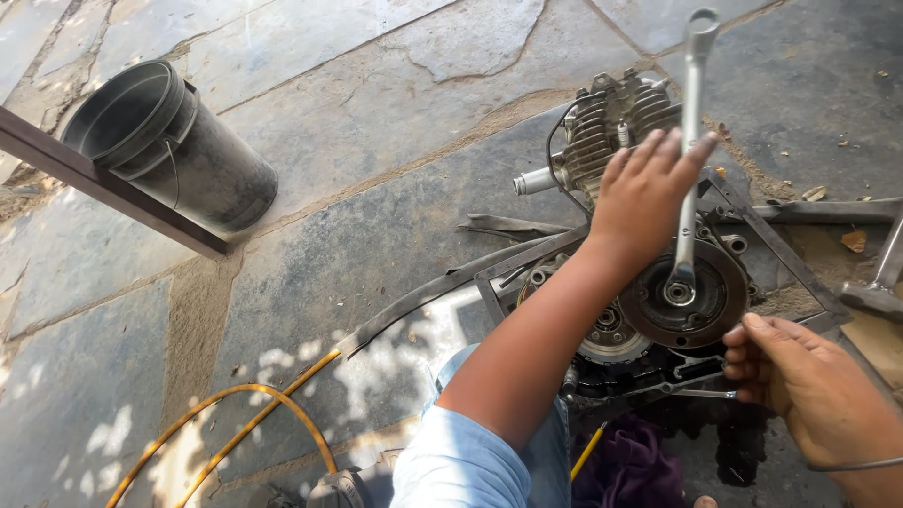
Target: Repairing a motorcycle engine by removing or tightening parts with tools.
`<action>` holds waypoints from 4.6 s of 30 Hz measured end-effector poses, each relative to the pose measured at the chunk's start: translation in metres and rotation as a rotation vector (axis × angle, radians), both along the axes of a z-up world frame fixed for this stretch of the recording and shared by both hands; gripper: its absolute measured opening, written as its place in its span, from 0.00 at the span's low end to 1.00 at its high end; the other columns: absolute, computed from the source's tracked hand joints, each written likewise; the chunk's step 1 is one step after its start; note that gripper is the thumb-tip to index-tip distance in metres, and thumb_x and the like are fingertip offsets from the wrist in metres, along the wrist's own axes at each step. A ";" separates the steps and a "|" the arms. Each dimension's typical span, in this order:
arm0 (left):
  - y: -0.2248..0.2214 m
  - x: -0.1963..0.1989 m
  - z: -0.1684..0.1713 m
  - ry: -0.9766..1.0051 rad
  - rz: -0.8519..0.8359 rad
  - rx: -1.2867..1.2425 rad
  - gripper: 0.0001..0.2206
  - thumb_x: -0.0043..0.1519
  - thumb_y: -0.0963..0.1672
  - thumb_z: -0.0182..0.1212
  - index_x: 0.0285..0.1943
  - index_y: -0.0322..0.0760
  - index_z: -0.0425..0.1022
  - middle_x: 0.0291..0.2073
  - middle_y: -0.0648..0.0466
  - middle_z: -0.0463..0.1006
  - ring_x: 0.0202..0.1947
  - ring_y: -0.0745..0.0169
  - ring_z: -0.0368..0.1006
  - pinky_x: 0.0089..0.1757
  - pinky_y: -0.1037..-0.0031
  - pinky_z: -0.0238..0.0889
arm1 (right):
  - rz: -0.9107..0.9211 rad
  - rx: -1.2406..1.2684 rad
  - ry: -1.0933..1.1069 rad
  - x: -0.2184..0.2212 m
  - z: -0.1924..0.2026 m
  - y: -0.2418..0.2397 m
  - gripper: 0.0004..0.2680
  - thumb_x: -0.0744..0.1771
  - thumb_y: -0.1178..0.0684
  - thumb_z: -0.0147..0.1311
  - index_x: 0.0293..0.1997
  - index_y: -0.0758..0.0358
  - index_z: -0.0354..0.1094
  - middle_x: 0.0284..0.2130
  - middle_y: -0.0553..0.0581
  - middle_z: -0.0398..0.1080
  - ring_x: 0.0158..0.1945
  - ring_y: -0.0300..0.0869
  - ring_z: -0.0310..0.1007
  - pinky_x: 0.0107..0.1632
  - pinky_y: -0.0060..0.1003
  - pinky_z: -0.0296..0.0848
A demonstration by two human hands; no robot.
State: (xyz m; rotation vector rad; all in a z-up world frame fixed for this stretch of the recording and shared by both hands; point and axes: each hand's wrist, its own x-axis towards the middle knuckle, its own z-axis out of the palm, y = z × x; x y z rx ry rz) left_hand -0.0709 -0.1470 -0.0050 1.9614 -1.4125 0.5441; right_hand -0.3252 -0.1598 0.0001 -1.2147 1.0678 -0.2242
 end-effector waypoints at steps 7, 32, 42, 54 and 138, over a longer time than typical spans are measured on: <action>0.021 -0.015 0.024 -0.066 0.022 0.146 0.21 0.68 0.46 0.54 0.72 0.55 0.64 0.62 0.53 0.77 0.74 0.51 0.64 0.68 0.53 0.56 | -0.017 -0.019 -0.022 -0.003 -0.024 -0.014 0.13 0.73 0.43 0.46 0.43 0.63 0.69 0.34 0.56 0.69 0.38 0.44 0.69 0.40 0.43 0.68; 0.044 -0.071 0.021 -0.236 -0.014 0.409 0.27 0.66 0.58 0.44 0.75 0.58 0.60 0.76 0.42 0.57 0.80 0.45 0.48 0.70 0.45 0.45 | -0.032 -0.070 0.038 0.017 -0.052 -0.014 0.11 0.72 0.46 0.50 0.45 0.65 0.70 0.35 0.57 0.71 0.38 0.44 0.70 0.41 0.43 0.69; 0.042 -0.079 0.010 -0.447 -0.075 0.405 0.27 0.68 0.62 0.39 0.78 0.78 0.48 0.78 0.57 0.61 0.79 0.57 0.51 0.70 0.51 0.45 | -0.037 -0.201 -0.026 0.006 -0.039 -0.009 0.16 0.75 0.41 0.41 0.45 0.64 0.69 0.34 0.55 0.71 0.37 0.42 0.70 0.40 0.42 0.69; 0.056 -0.094 0.005 -0.480 -0.279 0.482 0.29 0.64 0.67 0.36 0.75 0.77 0.47 0.75 0.63 0.65 0.79 0.62 0.38 0.69 0.46 0.20 | 0.186 -1.374 0.128 -0.038 -0.090 -0.077 0.20 0.75 0.43 0.41 0.55 0.80 0.67 0.29 0.65 0.71 0.30 0.47 0.75 0.32 0.33 0.74; 0.187 -0.125 0.038 0.176 -0.575 0.061 0.12 0.59 0.49 0.62 0.40 0.36 0.75 0.47 0.52 0.78 0.53 0.53 0.73 0.52 0.63 0.61 | 1.185 -0.719 -0.240 -0.035 -0.237 0.038 0.21 0.67 0.47 0.58 0.66 0.63 0.58 0.66 0.61 0.63 0.69 0.45 0.61 0.64 0.44 0.63</action>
